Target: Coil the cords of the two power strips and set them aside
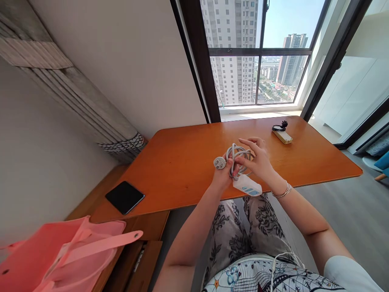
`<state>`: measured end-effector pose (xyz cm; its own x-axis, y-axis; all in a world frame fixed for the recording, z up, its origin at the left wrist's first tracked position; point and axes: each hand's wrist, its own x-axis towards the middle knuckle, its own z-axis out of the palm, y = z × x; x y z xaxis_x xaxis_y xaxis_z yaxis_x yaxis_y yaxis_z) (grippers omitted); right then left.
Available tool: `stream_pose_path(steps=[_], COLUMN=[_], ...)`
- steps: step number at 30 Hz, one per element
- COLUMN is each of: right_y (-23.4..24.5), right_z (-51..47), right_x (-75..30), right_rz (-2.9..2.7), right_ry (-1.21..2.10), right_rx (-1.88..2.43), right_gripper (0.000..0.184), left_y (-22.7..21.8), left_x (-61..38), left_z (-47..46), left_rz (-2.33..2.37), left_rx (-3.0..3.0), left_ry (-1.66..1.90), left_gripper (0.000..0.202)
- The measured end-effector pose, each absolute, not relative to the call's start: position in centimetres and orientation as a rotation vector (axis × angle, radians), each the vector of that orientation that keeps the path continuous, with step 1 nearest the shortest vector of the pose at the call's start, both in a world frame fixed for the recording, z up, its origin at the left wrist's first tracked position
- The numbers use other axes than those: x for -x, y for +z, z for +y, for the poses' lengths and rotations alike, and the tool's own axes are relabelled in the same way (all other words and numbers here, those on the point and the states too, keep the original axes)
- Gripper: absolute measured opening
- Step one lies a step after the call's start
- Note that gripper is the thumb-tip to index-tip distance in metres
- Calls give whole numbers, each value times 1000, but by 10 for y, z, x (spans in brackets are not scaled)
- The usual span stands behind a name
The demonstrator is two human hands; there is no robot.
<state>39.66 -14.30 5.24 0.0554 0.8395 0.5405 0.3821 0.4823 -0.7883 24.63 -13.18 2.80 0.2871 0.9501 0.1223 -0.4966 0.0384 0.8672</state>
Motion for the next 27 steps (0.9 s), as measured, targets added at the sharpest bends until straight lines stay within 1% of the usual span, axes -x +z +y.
stream_pose_path(steps=[2,3,4,5,6,8,10,16,17,21,27], right_y=[45,40,36,33,30,28,29,38,39,36,34], right_z=[-141,-139,-138,-136,-134,-130,-128,-134,-135,-138,-138], right_x=[-401,-404,-406,-408,-410,-412,-412,-403,-402,-397,-396], right_rz=[-1496,-1465,-1433,-1402,-1382,-1371,-1353,-1204,-1173,-1050,-908], right_ry=[679,824,978,1117,1224,1328,1319,1227,1221,1264,1315], right_rx=[1041,1009,977,948,925,903,925,955,939,876,809], right_gripper=[85,91,92,88,79,62,59,66,66,67,66], left_y=[31,32,34,35,36,38,39,42,43,42,28], left_x=[-246,-246,-246,-245,-244,-243,-241,-241,-241,-239,-235], left_z=[-134,-136,-137,-138,-138,-139,-138,-129,-127,-120,-116], left_rz=[527,499,471,441,412,371,374,610,654,735,731], left_rx=[-996,-1003,-1007,-1005,-995,-958,-924,-928,-951,-1102,-1191], left_ry=[1221,1207,1184,1159,1137,1100,1072,1088,1117,1201,1254], left_gripper=[67,67,66,65,63,61,59,44,45,58,56])
